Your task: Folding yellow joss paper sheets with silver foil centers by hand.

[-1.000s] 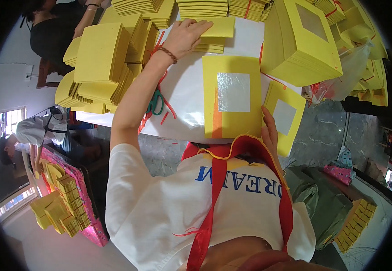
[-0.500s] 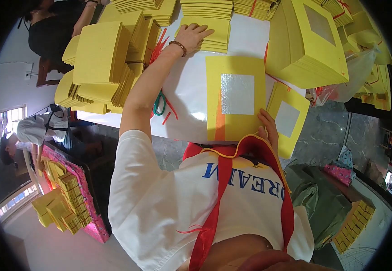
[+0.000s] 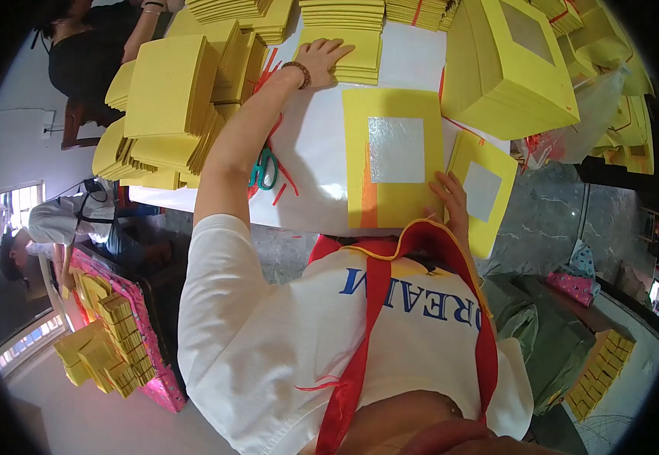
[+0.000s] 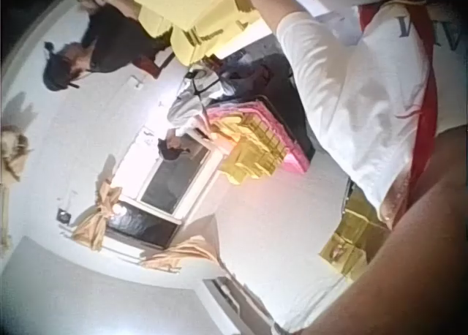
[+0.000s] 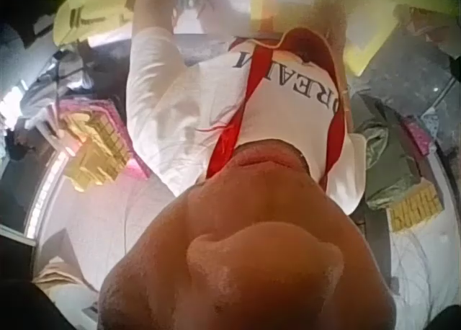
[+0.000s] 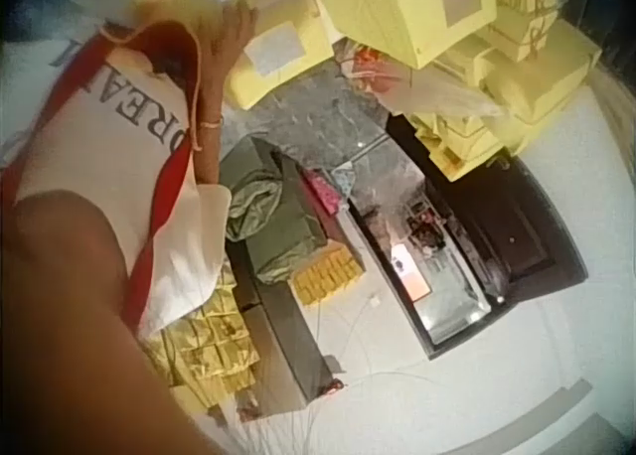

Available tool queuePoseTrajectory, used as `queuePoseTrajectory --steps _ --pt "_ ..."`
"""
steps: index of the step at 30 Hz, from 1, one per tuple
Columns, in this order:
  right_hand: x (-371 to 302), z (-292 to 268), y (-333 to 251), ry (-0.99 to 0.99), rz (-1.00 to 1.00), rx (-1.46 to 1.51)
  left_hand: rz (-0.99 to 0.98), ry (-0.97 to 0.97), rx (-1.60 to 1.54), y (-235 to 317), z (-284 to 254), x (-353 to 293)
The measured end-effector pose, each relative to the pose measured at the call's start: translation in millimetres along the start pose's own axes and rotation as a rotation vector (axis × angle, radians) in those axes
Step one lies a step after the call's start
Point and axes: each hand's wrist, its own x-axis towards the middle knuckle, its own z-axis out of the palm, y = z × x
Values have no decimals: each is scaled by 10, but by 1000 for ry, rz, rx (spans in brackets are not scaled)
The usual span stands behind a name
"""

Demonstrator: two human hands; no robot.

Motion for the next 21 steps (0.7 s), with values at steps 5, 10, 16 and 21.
queuePoseTrajectory --steps 5,10,16,21 --pt "95 -44 31 -41 -57 -62 -2 172 -43 61 -158 -110" --pt "168 -2 105 -57 -86 -120 103 463 -448 340 -373 -659" --pt "156 72 88 -42 -69 -76 295 361 -523 1453 -655 -1830" --pt "124 64 50 -56 -28 -35 384 285 -292 1702 -490 -2152"
